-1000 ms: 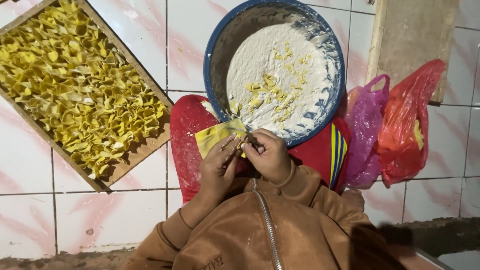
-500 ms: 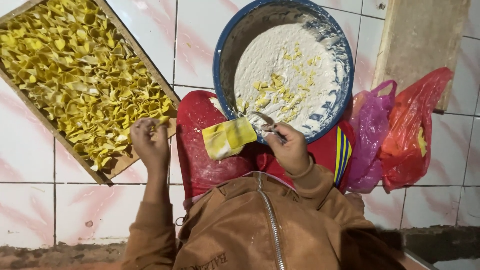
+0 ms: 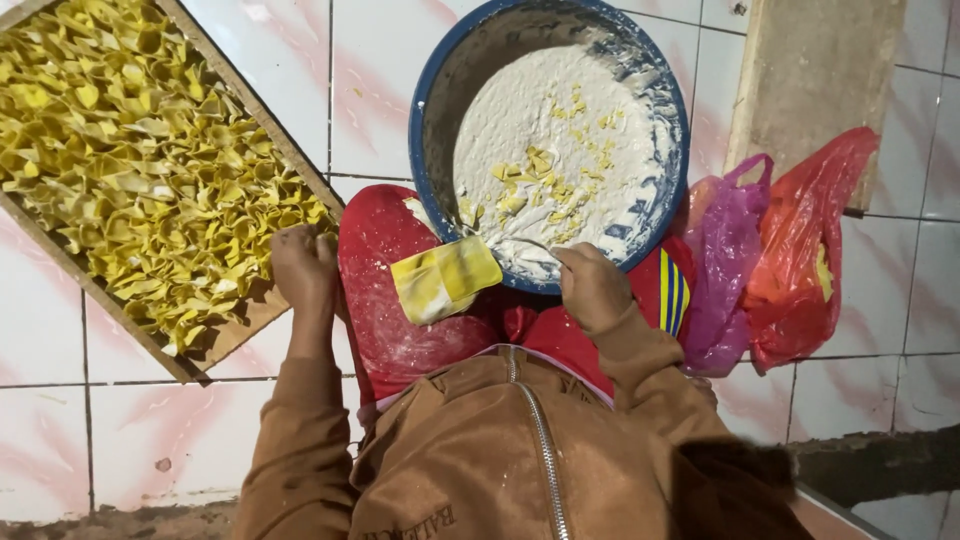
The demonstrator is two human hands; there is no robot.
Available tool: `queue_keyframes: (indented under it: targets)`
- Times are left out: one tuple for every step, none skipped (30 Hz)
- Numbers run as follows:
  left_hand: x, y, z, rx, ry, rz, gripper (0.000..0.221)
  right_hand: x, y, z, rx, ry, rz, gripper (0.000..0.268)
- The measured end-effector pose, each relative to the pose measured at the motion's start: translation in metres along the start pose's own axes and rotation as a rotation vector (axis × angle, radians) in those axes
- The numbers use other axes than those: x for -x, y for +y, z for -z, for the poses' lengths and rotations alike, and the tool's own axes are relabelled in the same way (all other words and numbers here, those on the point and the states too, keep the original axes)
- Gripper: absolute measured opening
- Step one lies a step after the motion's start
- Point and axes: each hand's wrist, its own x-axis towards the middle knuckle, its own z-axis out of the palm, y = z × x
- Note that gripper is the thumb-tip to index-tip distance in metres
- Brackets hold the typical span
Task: Filling and folding small squares of dough with a white mixture to prepare food items on a tiled floor.
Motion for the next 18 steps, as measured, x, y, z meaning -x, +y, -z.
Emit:
queue_keyframes:
  targets:
    - [-0.002,0.016,0.011,0.0,-0.001,-0.001,0.017,-0.002,0.009,-0.009,0.0,0.001,-0.001,0.024]
    - [-0.004,0.031,0.023,0.174,0.082,-0.132,0.011,-0.004,0.017,-0.017,0.075,-0.031,-0.027,0.022]
    - [-0.008,0.046,0.035,0.347,0.168,-0.263,0.011,-0.008,0.025,-0.026,0.149,-0.062,-0.049,0.021]
    - [-0.001,0.082,0.053,0.347,0.171,-0.264,0.011,-0.015,0.028,-0.031,0.148,-0.06,-0.047,0.021]
    - [0.007,0.117,0.072,0.429,0.07,-0.366,0.009,-0.02,0.032,-0.036,0.196,-0.111,-0.059,0.021]
    - [0.016,0.153,0.091,0.51,-0.032,-0.467,0.011,-0.026,0.035,-0.041,0.244,-0.161,-0.071,0.02]
    - [0.031,0.164,0.079,0.507,-0.027,-0.468,0.011,-0.028,0.027,-0.038,0.242,-0.159,-0.067,0.02]
    - [0.045,0.174,0.067,0.432,-0.087,-0.593,0.014,-0.03,0.019,-0.036,0.246,-0.238,-0.16,0.019]
    - [0.06,0.186,0.053,0.358,-0.15,-0.717,0.017,-0.031,0.012,-0.032,0.251,-0.317,-0.258,0.02]
    - [0.062,0.188,0.049,0.358,-0.148,-0.718,0.017,-0.034,0.015,-0.037,0.251,-0.315,-0.258,0.02]
    - [0.064,0.191,0.044,0.232,-0.188,-0.804,0.023,-0.037,0.02,-0.04,0.261,-0.369,-0.322,0.021]
    - [0.067,0.194,0.039,0.103,-0.226,-0.888,0.029,-0.04,0.025,-0.044,0.271,-0.423,-0.387,0.022]
    - [0.067,0.192,0.032,0.104,-0.227,-0.888,0.029,-0.041,0.029,-0.043,0.271,-0.423,-0.388,0.022]
    - [0.067,0.19,0.026,0.059,-0.201,-0.954,0.02,-0.041,0.034,-0.042,0.279,-0.431,-0.358,0.021]
    - [0.067,0.188,0.019,0.012,-0.175,-1.022,0.013,-0.042,0.038,-0.042,0.284,-0.439,-0.328,0.022]
    - [0.067,0.189,0.02,0.012,-0.176,-1.023,0.013,-0.046,0.034,-0.041,0.282,-0.439,-0.329,0.022]
    - [0.067,0.189,0.021,0.01,-0.168,-1.049,0.01,-0.049,0.029,-0.04,0.247,-0.457,-0.352,0.023]
    - [0.067,0.19,0.023,0.009,-0.159,-1.075,0.007,-0.053,0.024,-0.038,0.211,-0.474,-0.376,0.025]
